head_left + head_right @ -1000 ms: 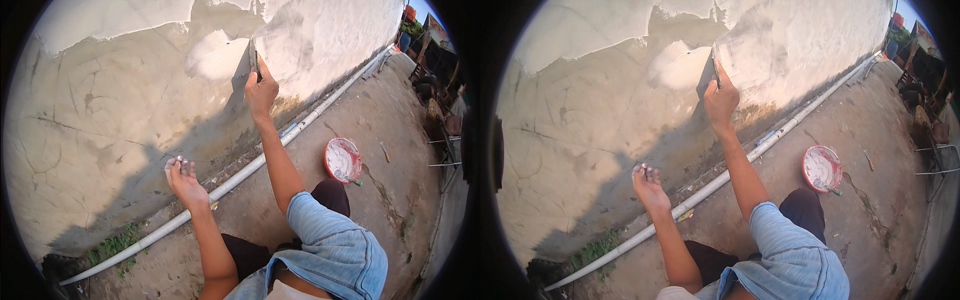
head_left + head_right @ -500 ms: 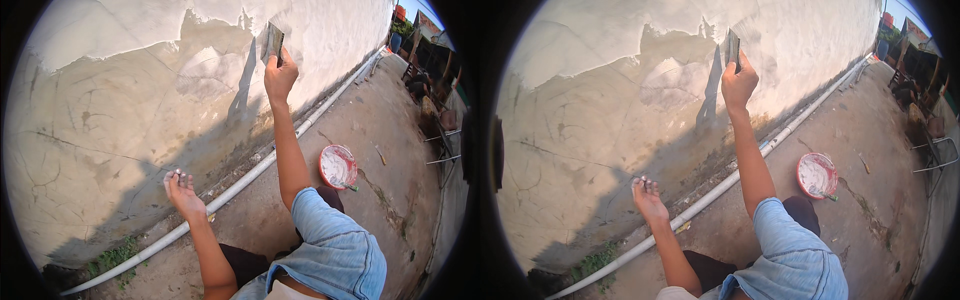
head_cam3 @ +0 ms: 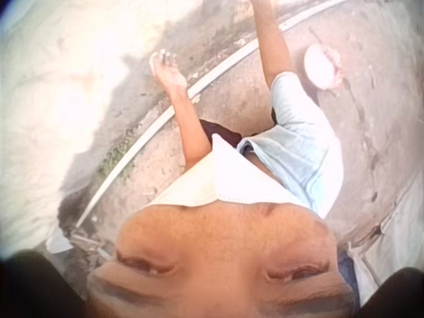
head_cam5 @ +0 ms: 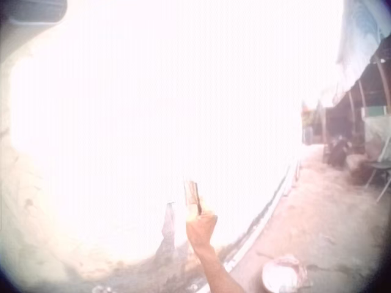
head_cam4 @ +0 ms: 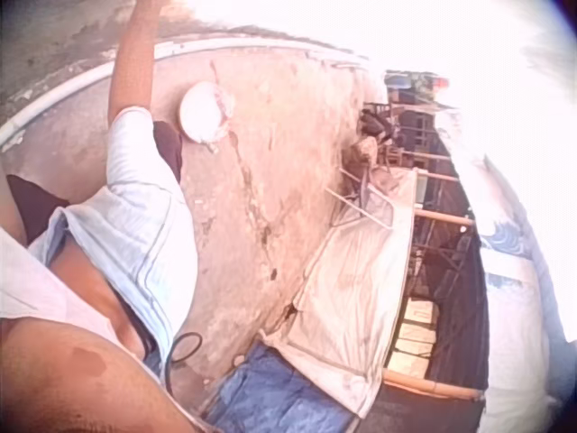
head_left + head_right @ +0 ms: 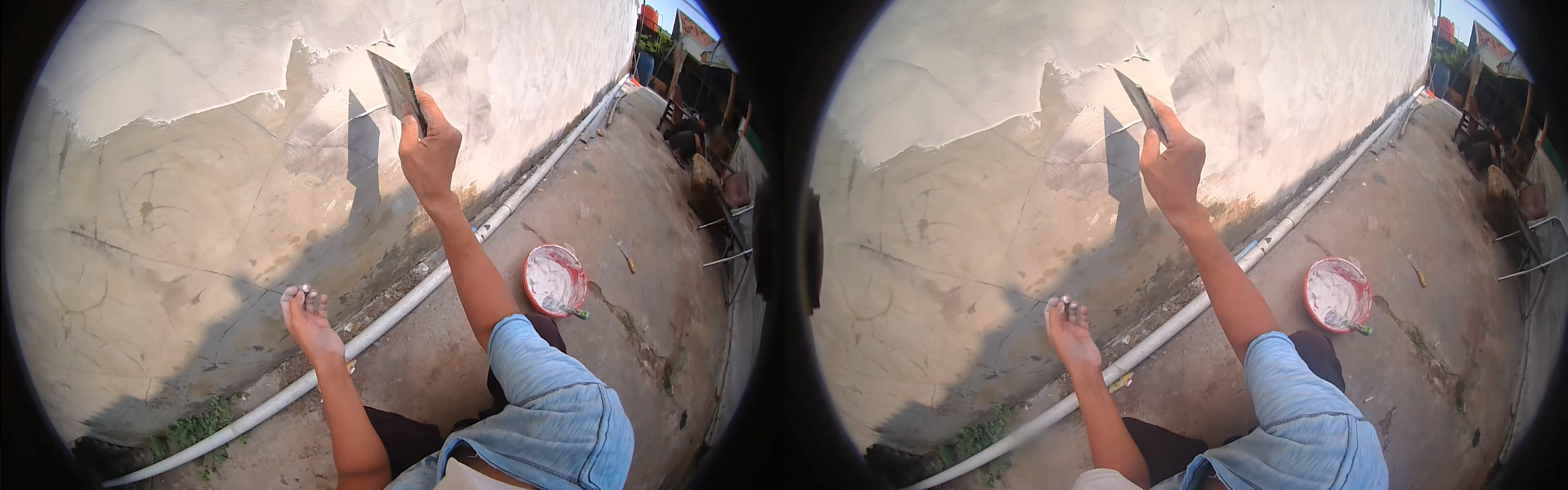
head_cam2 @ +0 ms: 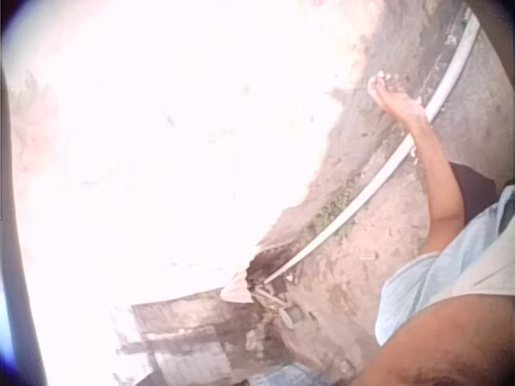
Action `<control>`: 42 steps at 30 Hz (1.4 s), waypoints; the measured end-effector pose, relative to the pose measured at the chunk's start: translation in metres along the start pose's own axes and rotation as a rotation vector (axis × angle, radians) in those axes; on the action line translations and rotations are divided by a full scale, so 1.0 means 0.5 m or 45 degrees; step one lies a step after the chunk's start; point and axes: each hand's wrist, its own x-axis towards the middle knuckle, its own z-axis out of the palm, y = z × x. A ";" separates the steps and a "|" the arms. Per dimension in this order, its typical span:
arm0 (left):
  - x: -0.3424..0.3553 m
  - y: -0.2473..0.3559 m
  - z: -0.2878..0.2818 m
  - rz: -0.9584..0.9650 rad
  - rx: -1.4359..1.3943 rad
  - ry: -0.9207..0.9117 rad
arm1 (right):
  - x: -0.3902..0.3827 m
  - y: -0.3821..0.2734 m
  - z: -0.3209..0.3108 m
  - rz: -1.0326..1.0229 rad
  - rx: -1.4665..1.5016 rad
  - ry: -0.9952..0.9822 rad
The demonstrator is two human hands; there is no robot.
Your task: The person applies white plaster to a wall using a trowel and a bucket. They repeatedly scoop plaster from the bucket and spread it onto the wall surface, smoothing the material with the trowel.
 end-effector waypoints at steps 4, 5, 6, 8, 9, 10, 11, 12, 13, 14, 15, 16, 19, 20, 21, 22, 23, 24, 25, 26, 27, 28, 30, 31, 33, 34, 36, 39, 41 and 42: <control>0.001 -0.011 0.003 -0.022 -0.018 -0.020 | 0.105 0.189 -0.064 0.051 -0.242 0.431; 0.001 -0.008 0.002 -0.024 -0.016 -0.011 | 0.108 0.195 -0.053 0.105 -0.246 0.429; 0.003 -0.006 0.000 -0.028 -0.022 -0.030 | 0.112 0.201 -0.042 0.156 -0.252 0.426; 0.006 -0.003 -0.015 -0.037 -0.019 -0.055 | 0.100 0.157 0.011 0.215 -0.330 0.384; 0.007 0.000 -0.019 -0.026 -0.026 -0.057 | 0.093 0.122 0.033 0.188 -0.353 0.370; 0.005 0.006 -0.021 -0.016 -0.033 -0.062 | 0.087 0.090 0.054 0.161 -0.377 0.359; 0.004 0.006 -0.020 -0.015 -0.045 -0.070 | 0.078 0.065 0.072 0.116 -0.333 0.328; 0.003 0.007 -0.018 -0.012 -0.047 -0.079 | 0.068 0.040 0.091 0.070 -0.289 0.297; 0.001 0.011 -0.019 -0.009 -0.043 -0.084 | 0.049 0.008 0.114 -0.032 -0.274 0.233; 0.000 0.010 -0.018 -0.013 -0.040 -0.092 | 0.022 -0.024 0.135 -0.134 -0.266 0.169; -0.001 0.007 -0.017 -0.012 -0.045 -0.087 | -0.015 -0.050 0.160 -0.227 -0.244 0.084; -0.001 0.005 -0.016 -0.009 -0.048 -0.079 | -0.058 -0.074 0.185 -0.318 -0.216 -0.004; -0.004 -0.003 -0.013 -0.020 -0.051 -0.059 | -0.171 -0.113 0.217 -0.686 -0.252 -0.205; -0.002 -0.004 -0.006 -0.019 -0.053 -0.059 | -0.190 -0.115 0.217 -0.798 -0.264 -0.250; -0.006 -0.005 0.000 -0.037 -0.052 -0.045 | -0.198 -0.103 0.209 -0.779 -0.166 -0.335; -0.010 -0.006 0.003 -0.048 -0.049 -0.032 | -0.202 -0.088 0.197 -0.758 -0.064 -0.416; -0.011 0.006 0.000 -0.040 -0.043 -0.005 | -0.195 -0.096 0.187 -0.738 0.063 -0.497; -0.011 0.018 -0.006 -0.014 -0.036 -0.009 | -0.169 -0.090 0.163 -0.600 0.068 -0.437; -0.010 0.028 -0.014 0.012 -0.033 -0.009 | -0.127 -0.078 0.138 -0.481 0.194 -0.325; -0.009 0.035 -0.020 0.028 -0.027 -0.005 | -0.075 -0.058 0.111 -0.373 0.202 -0.154; -0.008 0.033 -0.016 0.027 -0.045 -0.028 | -0.022 -0.022 0.076 -0.016 0.199 -0.008; -0.009 0.028 -0.012 0.017 -0.061 -0.052 | 0.041 0.036 0.040 0.093 0.166 0.123; -0.013 0.026 -0.015 -0.008 -0.075 -0.060 | 0.128 0.116 0.007 0.042 0.150 0.473; -0.012 0.025 -0.014 -0.021 -0.081 -0.057 | 0.150 0.146 -0.003 0.027 0.019 0.509; -0.011 0.030 -0.018 -0.024 -0.090 -0.045 | 0.139 0.113 0.030 0.088 -0.147 0.462; -0.012 0.034 -0.018 -0.019 -0.098 -0.043 | 0.130 0.087 0.053 0.119 -0.228 0.433; -0.014 0.039 -0.022 -0.007 -0.111 -0.027 | 0.080 0.019 0.104 0.013 -0.304 0.336; -0.012 0.044 -0.025 0.015 -0.118 -0.001 | -0.027 -0.063 0.191 -0.325 -0.184 0.186; -0.012 0.042 -0.025 0.018 -0.127 0.019 | -0.105 -0.116 0.241 -0.442 -0.149 -0.010; -0.012 0.039 -0.024 0.063 -0.142 0.068 | -0.142 -0.135 0.265 -0.528 -0.158 -0.065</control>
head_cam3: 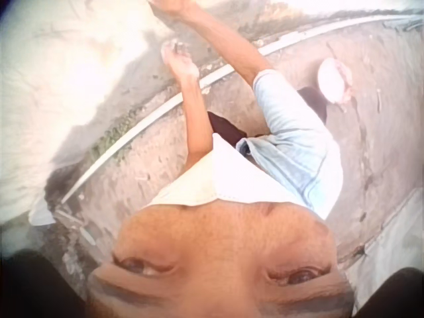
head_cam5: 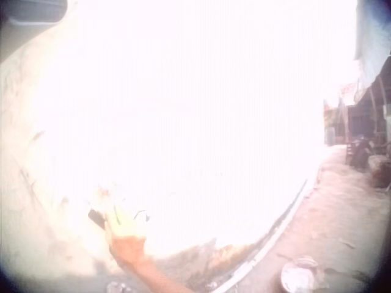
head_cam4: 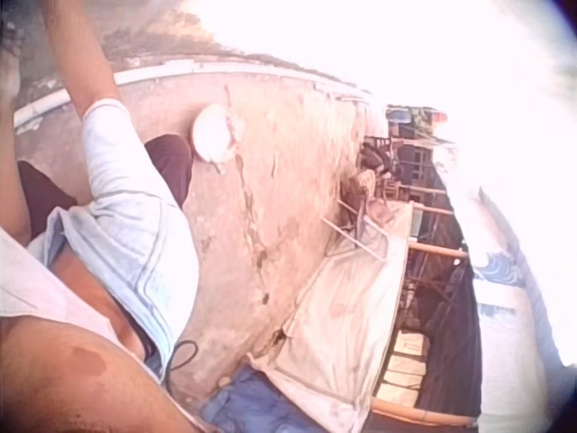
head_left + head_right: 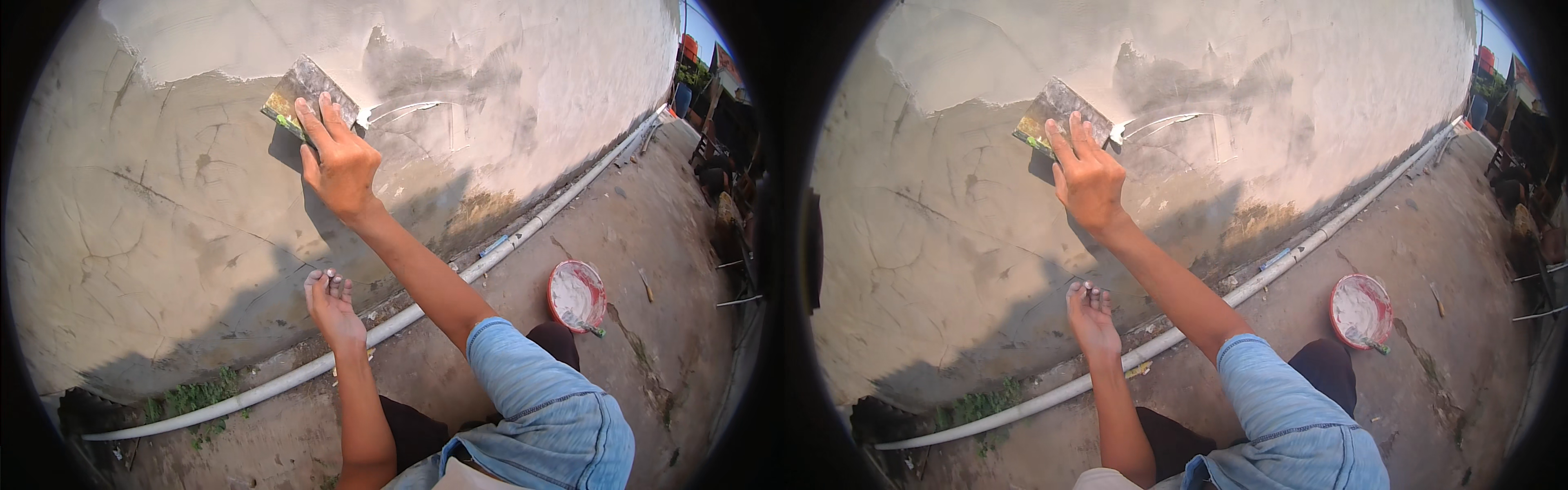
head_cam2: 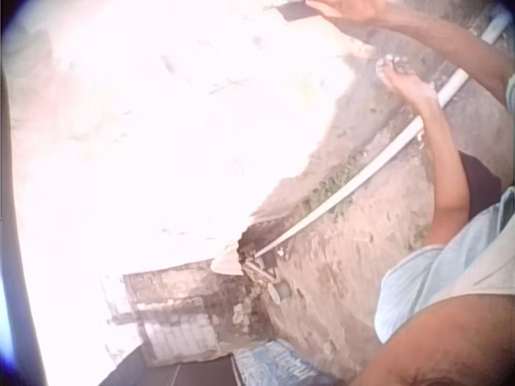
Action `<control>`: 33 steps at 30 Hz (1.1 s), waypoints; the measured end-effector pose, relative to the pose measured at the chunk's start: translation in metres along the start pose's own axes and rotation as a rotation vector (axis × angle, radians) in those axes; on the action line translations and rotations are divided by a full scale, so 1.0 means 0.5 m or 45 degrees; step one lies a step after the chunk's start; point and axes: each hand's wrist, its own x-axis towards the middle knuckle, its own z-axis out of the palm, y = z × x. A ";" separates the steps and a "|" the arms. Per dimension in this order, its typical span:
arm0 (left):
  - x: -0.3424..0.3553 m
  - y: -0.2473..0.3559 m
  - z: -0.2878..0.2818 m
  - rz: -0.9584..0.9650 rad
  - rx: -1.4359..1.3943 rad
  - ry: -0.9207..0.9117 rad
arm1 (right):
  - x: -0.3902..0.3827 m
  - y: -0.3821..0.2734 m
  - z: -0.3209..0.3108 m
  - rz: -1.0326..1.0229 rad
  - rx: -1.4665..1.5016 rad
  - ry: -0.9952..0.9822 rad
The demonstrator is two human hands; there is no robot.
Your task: The person applies white plaster to a wall using a trowel and a bucket. They repeatedly scoop plaster from the bucket and spread it onto the wall surface, smoothing the material with the trowel.
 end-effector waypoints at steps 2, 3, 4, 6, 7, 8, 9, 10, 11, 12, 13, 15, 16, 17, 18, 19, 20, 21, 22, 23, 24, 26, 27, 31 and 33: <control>0.003 0.003 -0.005 0.114 -0.025 0.102 | -0.061 -0.057 0.063 -0.136 0.057 -0.057; 0.000 0.009 0.003 0.195 -0.020 0.154 | -0.090 -0.082 0.082 -0.171 0.076 -0.085; -0.006 0.022 0.013 0.277 -0.011 0.210 | -0.133 -0.101 0.100 -0.252 0.097 -0.172; -0.028 0.038 0.028 0.398 0.036 0.282 | -0.231 -0.098 0.106 -0.389 0.124 -0.284; -0.041 0.046 0.043 0.447 0.061 0.289 | -0.268 -0.085 0.104 -0.459 0.131 -0.300; -0.047 0.061 0.046 0.520 0.089 0.301 | -0.266 -0.102 0.101 -0.530 0.161 -0.302; -0.057 0.067 0.047 0.580 0.137 0.277 | -0.263 -0.097 0.085 -0.493 0.245 -0.330; -0.063 0.079 0.037 0.665 0.195 0.268 | -0.235 -0.108 0.047 -0.452 0.360 -0.350; -0.071 0.087 0.038 0.725 0.239 0.241 | -0.197 -0.098 0.006 -0.343 0.434 -0.345; -0.071 0.095 0.033 0.771 0.250 0.225 | -0.144 -0.084 -0.036 -0.332 0.324 -0.182; -0.071 0.102 0.025 0.810 0.265 0.213 | -0.099 -0.060 -0.067 -0.189 0.354 -0.051; -0.067 0.090 0.026 0.775 0.245 0.184 | -0.027 0.052 -0.113 0.118 0.285 0.160; -0.060 0.081 0.025 0.733 0.228 0.178 | -0.001 0.097 -0.128 0.253 0.136 0.226; -0.056 0.080 0.024 0.702 0.211 0.170 | 0.006 0.112 -0.129 0.419 0.132 0.181; -0.059 0.081 0.020 0.690 0.211 0.174 | 0.008 0.125 -0.133 0.590 0.120 0.124; -0.062 0.082 0.026 0.681 0.199 0.171 | 0.002 0.131 -0.115 0.586 0.140 0.143; -0.060 0.083 0.027 0.681 0.195 0.174 | -0.018 0.109 -0.087 0.446 0.130 0.133; -0.056 0.086 0.028 0.685 0.195 0.178 | -0.038 0.087 -0.060 0.304 0.120 0.126; -0.055 0.084 0.025 0.680 0.199 0.183 | -0.061 0.067 -0.033 0.163 0.107 0.114; -0.054 0.083 0.023 0.673 0.208 0.185 | -0.092 0.020 -0.016 0.170 0.216 -0.018; -0.051 0.086 0.019 0.682 0.211 0.174 | -0.125 -0.024 0.008 0.095 0.143 -0.114; -0.044 0.082 0.014 0.684 0.211 0.148 | -0.183 -0.074 0.030 -0.087 0.096 -0.247; -0.045 0.079 0.018 0.675 0.221 0.163 | -0.198 -0.088 0.028 -0.155 0.066 -0.344; -0.044 0.094 0.015 0.688 0.260 0.214 | -0.153 -0.061 -0.023 0.053 0.391 -0.269; -0.040 0.092 0.015 0.678 0.236 0.202 | -0.048 -0.001 -0.065 0.226 0.337 0.023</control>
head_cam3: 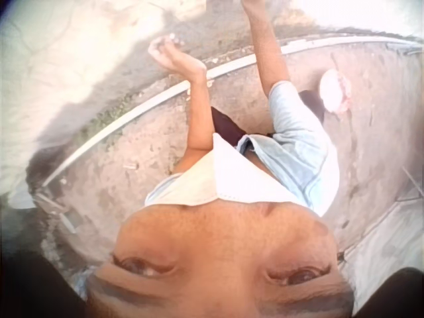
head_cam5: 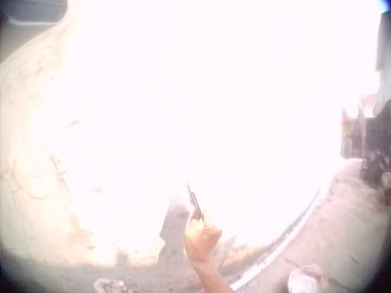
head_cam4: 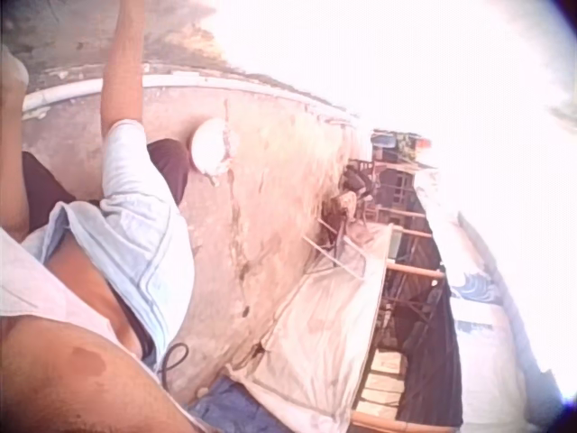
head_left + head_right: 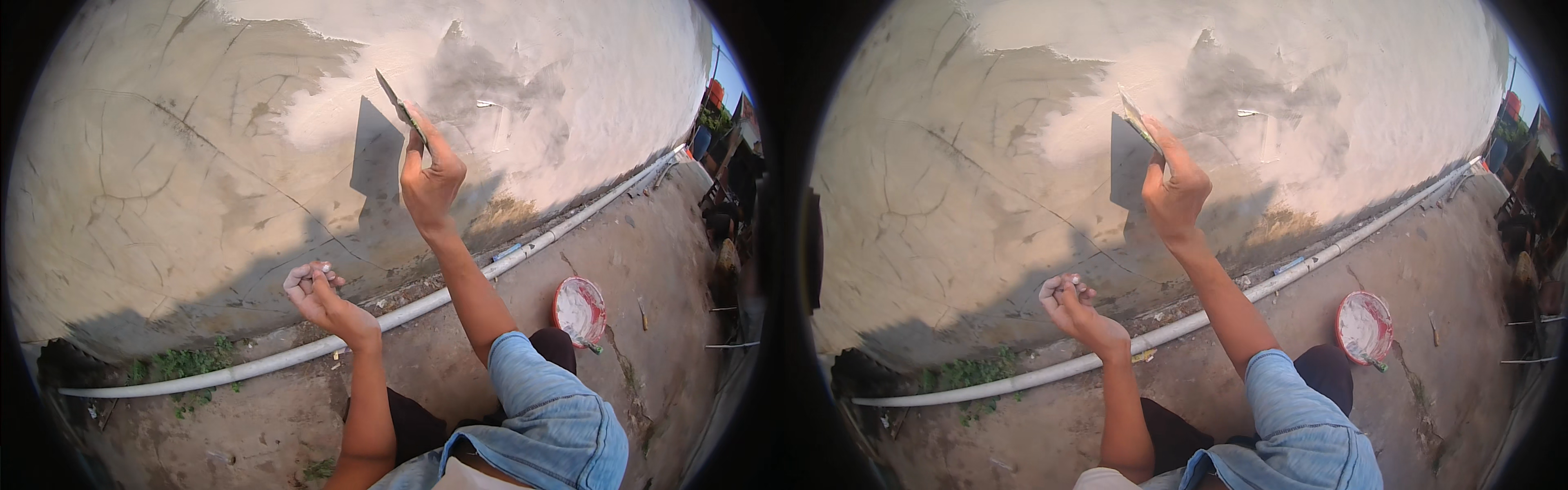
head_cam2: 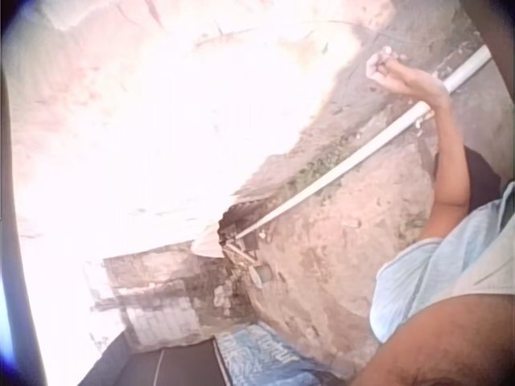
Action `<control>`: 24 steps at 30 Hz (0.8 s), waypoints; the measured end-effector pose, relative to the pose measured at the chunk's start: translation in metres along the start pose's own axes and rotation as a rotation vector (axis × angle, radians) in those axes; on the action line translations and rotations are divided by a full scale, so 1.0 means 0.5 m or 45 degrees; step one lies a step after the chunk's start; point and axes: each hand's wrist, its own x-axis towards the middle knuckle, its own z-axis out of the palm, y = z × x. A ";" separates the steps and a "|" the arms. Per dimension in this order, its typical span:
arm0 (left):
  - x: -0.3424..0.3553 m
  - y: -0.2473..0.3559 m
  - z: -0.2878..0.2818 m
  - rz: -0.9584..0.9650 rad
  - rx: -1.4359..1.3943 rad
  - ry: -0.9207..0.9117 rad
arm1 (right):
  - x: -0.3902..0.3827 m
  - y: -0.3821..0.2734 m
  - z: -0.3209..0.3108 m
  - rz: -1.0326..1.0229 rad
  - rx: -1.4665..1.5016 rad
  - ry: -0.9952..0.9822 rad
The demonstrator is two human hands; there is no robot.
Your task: The person applies white plaster to a wall using a trowel and a bucket. They repeatedly scoop plaster from the bucket and spread it onto the wall surface, smoothing the material with the trowel.
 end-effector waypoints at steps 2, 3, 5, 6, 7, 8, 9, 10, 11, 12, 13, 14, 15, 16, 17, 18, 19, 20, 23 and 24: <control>0.005 -0.013 -0.008 0.006 -0.025 -0.031 | 0.087 0.041 -0.026 0.184 -0.030 0.230; 0.006 -0.016 -0.013 -0.009 -0.024 -0.032 | 0.105 0.046 -0.027 0.317 -0.039 0.280; 0.005 -0.020 -0.005 -0.040 -0.042 -0.046 | 0.096 0.040 0.009 0.170 -0.240 0.259; 0.005 -0.019 -0.001 -0.045 -0.047 -0.037 | 0.087 0.033 0.038 0.097 -0.341 0.247; 0.006 -0.018 -0.002 -0.048 -0.043 -0.023 | 0.060 0.014 0.071 0.013 -0.356 0.219; 0.006 -0.017 -0.001 -0.054 -0.042 -0.015 | 0.040 0.005 0.099 -0.145 -0.330 0.214; 0.007 -0.012 0.000 -0.049 -0.046 -0.018 | 0.015 -0.030 0.117 -0.144 -0.282 0.106; 0.004 -0.014 0.002 -0.056 -0.050 -0.025 | -0.013 -0.050 0.136 -0.197 -0.265 0.023; 0.007 -0.013 -0.004 -0.046 -0.039 -0.019 | -0.044 -0.072 0.162 -0.278 -0.271 -0.053; 0.011 -0.016 -0.013 -0.035 -0.017 -0.014 | -0.071 -0.106 0.170 -0.315 -0.213 -0.177; 0.013 -0.017 -0.012 -0.030 -0.014 -0.024 | -0.081 -0.106 0.167 -0.350 -0.134 -0.267; 0.014 -0.016 -0.012 -0.024 -0.010 -0.034 | -0.092 -0.100 0.164 -0.385 -0.054 -0.356; 0.011 -0.012 -0.013 -0.041 -0.009 -0.032 | -0.097 -0.096 0.161 -0.418 0.028 -0.446; 0.014 -0.009 -0.018 -0.042 -0.004 -0.019 | -0.082 -0.099 0.148 -0.360 0.103 -0.350; 0.019 -0.003 -0.020 -0.040 -0.009 -0.002 | -0.044 -0.101 0.132 -0.360 0.106 -0.219; 0.014 -0.005 -0.011 -0.045 -0.042 -0.028 | 0.005 -0.084 0.110 -0.375 0.078 -0.097; 0.014 -0.005 -0.012 -0.034 -0.054 -0.045 | 0.042 -0.061 0.110 -0.380 0.026 0.012; 0.013 -0.008 -0.014 -0.032 -0.060 -0.070 | 0.069 -0.040 0.115 -0.378 -0.036 0.124; 0.013 -0.012 -0.010 -0.060 -0.059 -0.065 | 0.077 -0.056 0.199 -0.344 -0.191 0.088; 0.014 -0.012 -0.010 -0.067 -0.065 -0.058 | 0.051 -0.067 0.218 -0.344 -0.071 -0.051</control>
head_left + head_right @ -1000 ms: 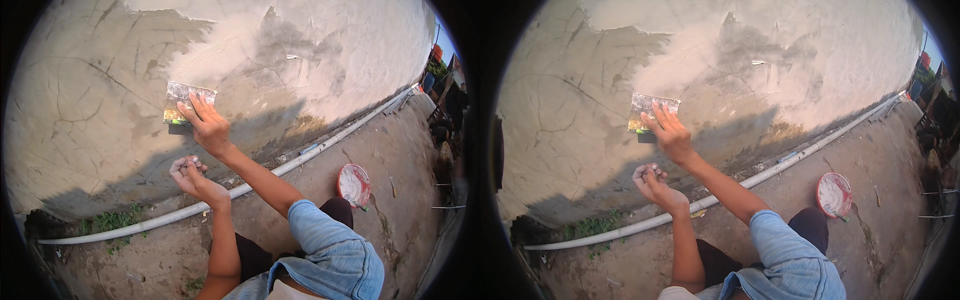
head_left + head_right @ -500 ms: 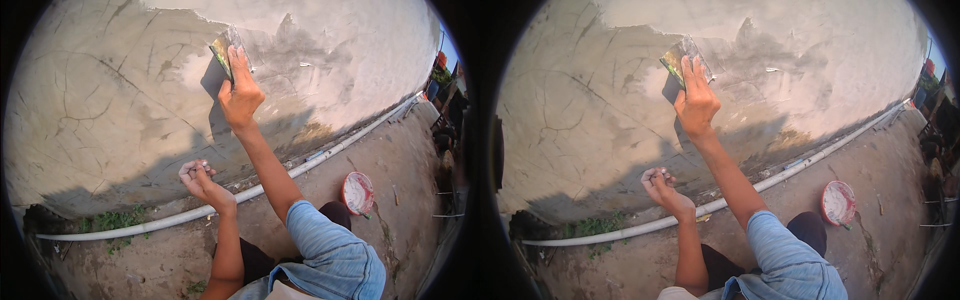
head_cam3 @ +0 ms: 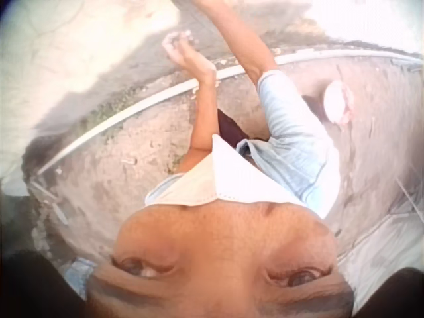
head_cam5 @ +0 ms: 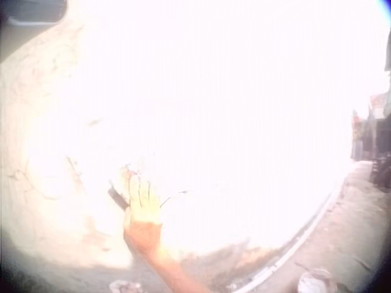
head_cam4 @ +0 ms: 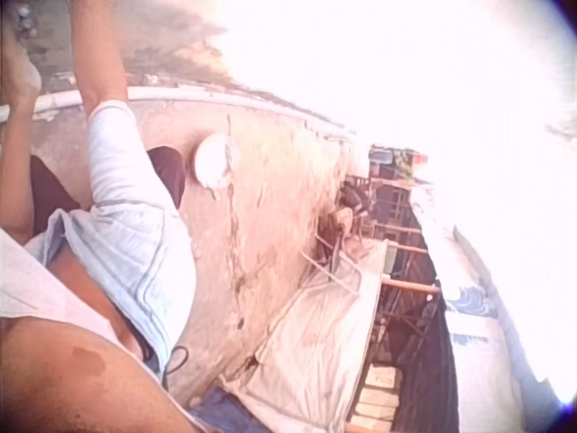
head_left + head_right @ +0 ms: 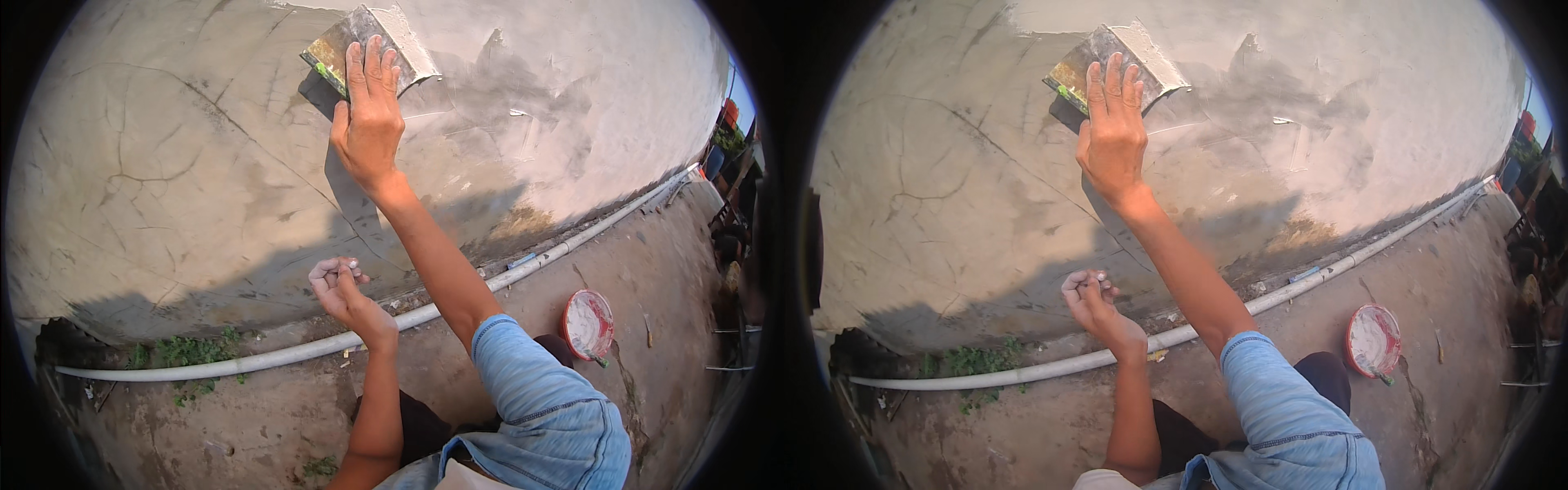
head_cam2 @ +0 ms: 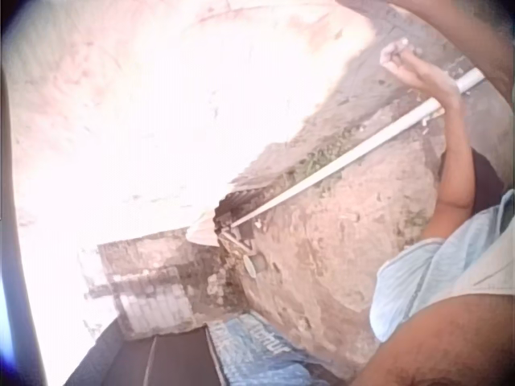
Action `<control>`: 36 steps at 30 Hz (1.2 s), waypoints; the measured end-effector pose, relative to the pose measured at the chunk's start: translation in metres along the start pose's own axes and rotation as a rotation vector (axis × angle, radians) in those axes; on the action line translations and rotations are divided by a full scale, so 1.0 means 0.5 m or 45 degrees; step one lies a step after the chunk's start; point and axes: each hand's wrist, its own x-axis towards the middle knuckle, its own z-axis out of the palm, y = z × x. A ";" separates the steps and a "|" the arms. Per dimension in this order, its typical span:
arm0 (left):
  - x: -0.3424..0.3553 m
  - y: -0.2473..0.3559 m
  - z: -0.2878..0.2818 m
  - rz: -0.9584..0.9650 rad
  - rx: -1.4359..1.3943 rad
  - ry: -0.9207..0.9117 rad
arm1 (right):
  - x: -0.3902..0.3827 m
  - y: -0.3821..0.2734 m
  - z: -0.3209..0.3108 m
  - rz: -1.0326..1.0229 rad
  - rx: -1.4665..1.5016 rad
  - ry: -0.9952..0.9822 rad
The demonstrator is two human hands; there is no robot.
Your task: The person applies white plaster to a wall using a trowel and a bucket. They repeatedly scoop plaster from the bucket and spread it onto the wall surface, smoothing the material with the trowel.
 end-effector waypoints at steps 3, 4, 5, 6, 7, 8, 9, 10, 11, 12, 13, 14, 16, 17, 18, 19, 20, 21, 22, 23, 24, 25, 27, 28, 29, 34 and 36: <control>0.007 0.007 -0.012 0.011 -0.005 0.025 | -0.114 -0.071 0.059 -0.168 0.016 -0.302; 0.005 0.008 -0.010 0.013 -0.013 0.006 | -0.157 -0.088 0.058 -0.196 0.075 -0.400; 0.004 0.010 -0.010 0.024 -0.017 -0.013 | -0.201 -0.093 0.047 -0.212 0.106 -0.469; -0.003 0.011 -0.007 0.017 -0.023 -0.021 | -0.237 -0.091 0.033 -0.236 0.128 -0.535; -0.008 0.014 -0.006 0.022 -0.026 -0.026 | -0.250 -0.094 0.029 -0.262 0.162 -0.595; -0.005 0.022 -0.009 0.038 -0.025 -0.028 | -0.230 -0.097 0.008 -0.263 0.226 -0.662; -0.004 0.030 -0.013 0.058 -0.016 -0.024 | -0.208 -0.088 -0.030 -0.265 0.288 -0.730; -0.002 0.038 -0.018 0.082 -0.007 -0.016 | -0.169 -0.087 -0.067 -0.143 0.353 -0.616; -0.003 0.041 -0.020 0.092 -0.002 -0.009 | -0.123 -0.076 -0.107 -0.019 0.406 -0.512; -0.002 0.045 -0.016 0.095 0.005 -0.007 | -0.073 -0.051 -0.131 -0.028 0.294 -0.252; -0.009 0.041 -0.007 0.074 0.001 -0.016 | -0.029 -0.008 -0.157 0.035 0.256 -0.049; -0.012 0.039 -0.007 0.066 0.017 -0.020 | 0.001 0.029 -0.168 0.110 0.234 0.163; -0.016 0.029 -0.006 0.068 0.013 -0.060 | 0.042 0.076 -0.167 0.292 0.107 0.238; -0.016 0.028 -0.004 0.078 0.011 -0.080 | 0.056 0.088 -0.162 0.335 0.049 0.268; -0.017 0.030 -0.002 0.066 0.012 -0.075 | 0.055 0.088 -0.140 0.278 -0.006 0.280; -0.015 0.031 -0.004 0.064 0.023 -0.064 | 0.046 0.081 -0.107 0.231 -0.047 0.293; -0.017 0.030 0.000 0.047 0.020 -0.057 | 0.034 0.062 -0.084 0.197 -0.092 0.294; -0.018 0.030 0.002 0.050 0.008 -0.054 | 0.018 0.040 -0.057 0.115 -0.103 0.250; -0.016 0.028 0.000 0.056 0.003 -0.049 | -0.002 -0.003 -0.035 0.127 -0.084 0.158; -0.018 0.026 0.002 0.054 -0.007 -0.050 | -0.020 -0.033 -0.014 0.081 -0.031 0.077; -0.014 0.026 -0.001 0.077 0.003 -0.049 | -0.037 -0.078 -0.001 0.034 0.030 -0.048; -0.015 0.025 0.002 0.083 0.006 -0.053 | -0.059 -0.107 0.010 -0.047 0.045 -0.165; -0.024 0.021 -0.001 0.075 0.001 -0.050 | -0.109 -0.140 0.025 -0.221 0.093 -0.339; -0.023 0.023 -0.002 0.071 -0.019 -0.042 | -0.123 -0.139 0.019 -0.232 0.171 -0.413; -0.020 0.029 -0.005 0.076 -0.038 -0.030 | -0.120 -0.145 0.010 -0.246 0.259 -0.484; -0.013 0.048 -0.011 0.141 -0.023 -0.024 | 0.038 -0.049 -0.072 -0.090 0.163 0.007; -0.021 0.042 -0.006 0.106 -0.024 -0.045 | 0.097 -0.005 -0.061 -0.145 0.025 0.121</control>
